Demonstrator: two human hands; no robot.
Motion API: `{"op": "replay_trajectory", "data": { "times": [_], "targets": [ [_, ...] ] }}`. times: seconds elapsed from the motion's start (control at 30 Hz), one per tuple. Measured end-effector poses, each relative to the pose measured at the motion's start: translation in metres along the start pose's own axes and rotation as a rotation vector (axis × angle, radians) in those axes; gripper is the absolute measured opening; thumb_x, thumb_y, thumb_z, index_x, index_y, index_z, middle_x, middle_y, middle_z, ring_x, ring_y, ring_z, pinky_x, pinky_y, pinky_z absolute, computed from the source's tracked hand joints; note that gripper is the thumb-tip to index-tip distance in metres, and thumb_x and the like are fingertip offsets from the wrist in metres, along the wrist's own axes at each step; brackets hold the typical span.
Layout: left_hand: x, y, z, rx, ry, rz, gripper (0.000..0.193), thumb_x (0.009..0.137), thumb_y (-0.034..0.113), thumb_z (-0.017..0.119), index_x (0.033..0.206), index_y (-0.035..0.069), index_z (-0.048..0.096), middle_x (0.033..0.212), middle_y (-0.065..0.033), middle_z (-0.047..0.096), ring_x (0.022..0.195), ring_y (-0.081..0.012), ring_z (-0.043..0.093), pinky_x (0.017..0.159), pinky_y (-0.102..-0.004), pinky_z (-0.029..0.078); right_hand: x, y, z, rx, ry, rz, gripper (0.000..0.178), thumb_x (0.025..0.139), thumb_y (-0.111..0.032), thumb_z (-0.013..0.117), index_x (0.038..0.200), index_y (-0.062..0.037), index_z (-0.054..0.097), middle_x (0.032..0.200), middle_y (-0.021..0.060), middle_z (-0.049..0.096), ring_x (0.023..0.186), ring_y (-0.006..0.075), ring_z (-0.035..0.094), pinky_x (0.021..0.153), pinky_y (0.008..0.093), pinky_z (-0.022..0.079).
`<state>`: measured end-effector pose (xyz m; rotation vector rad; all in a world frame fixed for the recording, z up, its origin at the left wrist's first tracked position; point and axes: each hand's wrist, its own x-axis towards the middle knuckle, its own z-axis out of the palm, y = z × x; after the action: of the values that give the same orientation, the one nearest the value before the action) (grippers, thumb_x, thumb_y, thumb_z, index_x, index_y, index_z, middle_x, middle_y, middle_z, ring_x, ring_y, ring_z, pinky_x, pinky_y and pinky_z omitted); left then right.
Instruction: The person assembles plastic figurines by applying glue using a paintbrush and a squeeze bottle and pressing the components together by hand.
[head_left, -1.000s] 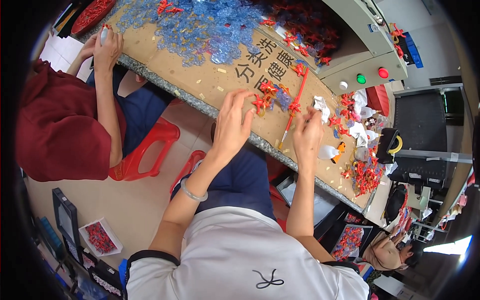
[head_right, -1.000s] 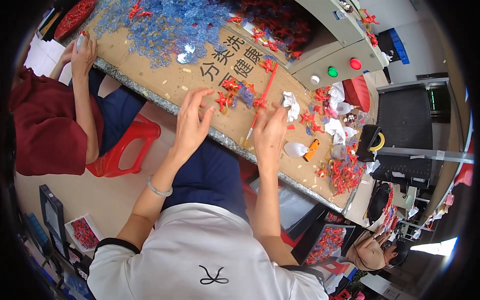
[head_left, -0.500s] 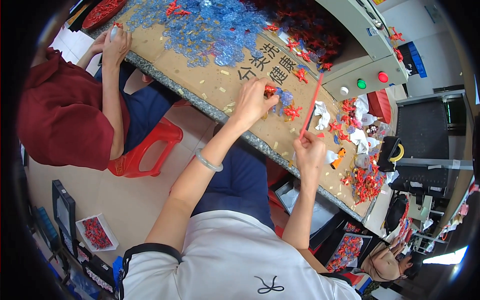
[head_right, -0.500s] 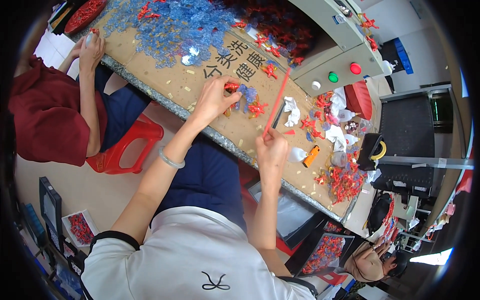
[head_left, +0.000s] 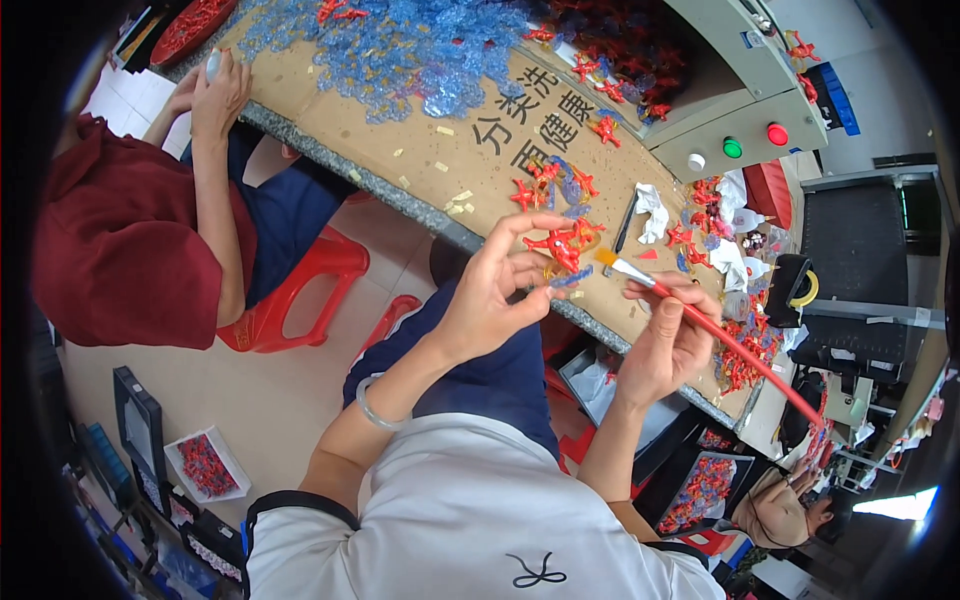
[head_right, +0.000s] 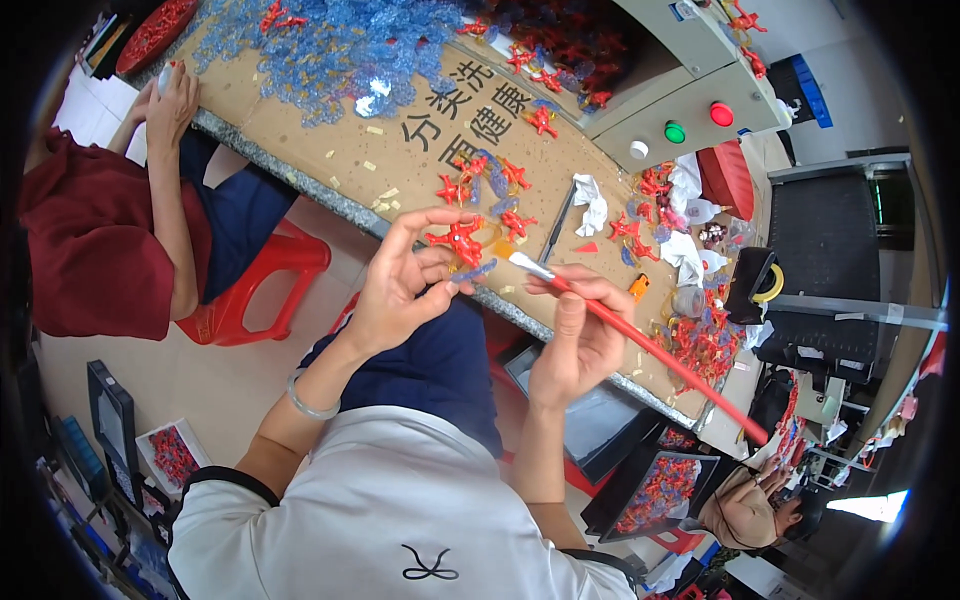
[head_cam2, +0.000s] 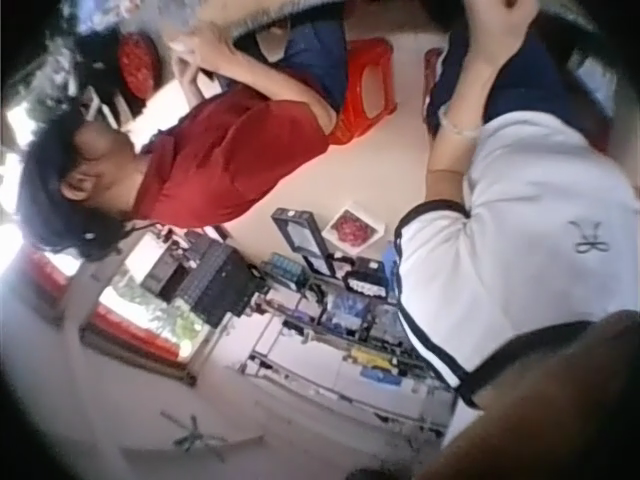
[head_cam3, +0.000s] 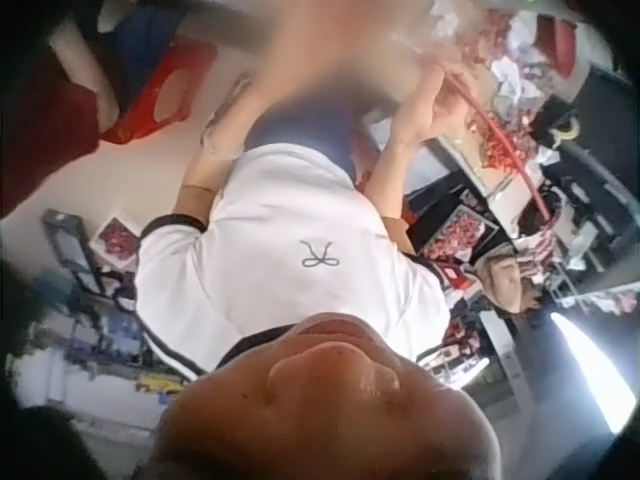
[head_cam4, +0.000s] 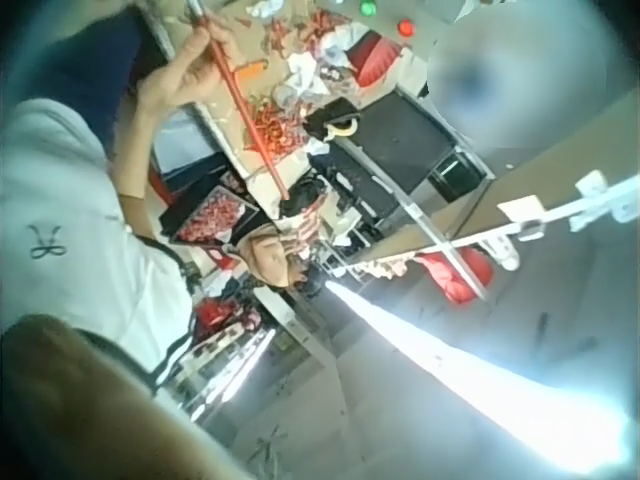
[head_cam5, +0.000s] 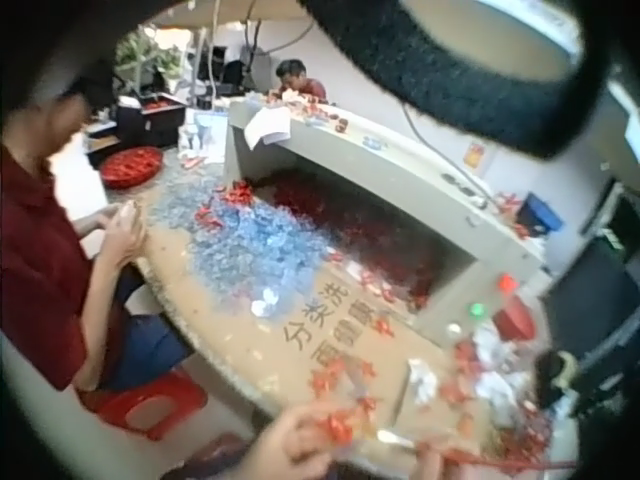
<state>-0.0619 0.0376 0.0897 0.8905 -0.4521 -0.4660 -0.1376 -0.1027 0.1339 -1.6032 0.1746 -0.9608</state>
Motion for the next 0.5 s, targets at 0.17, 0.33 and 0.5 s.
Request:
{"op": "replay_trajectory", "data": {
  "times": [0.17,0.33,0.5],
  "targets": [
    [-0.016,0.006,0.003,-0.116,0.040,0.021,0.057,0.083,-0.006,0.053,0.135,0.000,0.032,0.137,-0.0130,0.040,0.104,-0.0137,0.054,0.089,-0.0285,0.048,-0.019,0.004,0.017,0.054,-0.105,0.066,0.014,0.092,-0.006,0.054,0.100,0.0025,0.047,0.095,0.0217,0.058,0.080,0.0283,0.064,0.073,0.0407,0.057],
    [-0.017,0.003,-0.001,-0.070,0.077,0.009,0.058,0.087,0.001,0.056,0.138,-0.001,0.027,0.134,-0.0150,0.042,0.105,-0.0146,0.053,0.085,-0.0259,0.047,-0.029,0.012,0.016,-0.111,-0.156,0.007,0.009,0.090,0.001,0.056,0.097,0.0025,0.051,0.098,0.0213,0.060,0.089,0.0248,0.063,0.080,0.0380,0.055],
    [-0.019,-0.012,-0.007,0.124,0.178,0.088,0.057,0.084,-0.010,0.052,0.136,0.000,0.030,0.129,-0.0136,0.044,0.109,-0.0153,0.053,0.091,-0.0271,0.045,-0.032,0.008,0.016,-0.145,-0.205,0.050,0.009,0.088,0.002,0.057,0.096,0.0037,0.054,0.097,0.0194,0.061,0.092,0.0236,0.061,0.083,0.0345,0.051]
  ]
}}
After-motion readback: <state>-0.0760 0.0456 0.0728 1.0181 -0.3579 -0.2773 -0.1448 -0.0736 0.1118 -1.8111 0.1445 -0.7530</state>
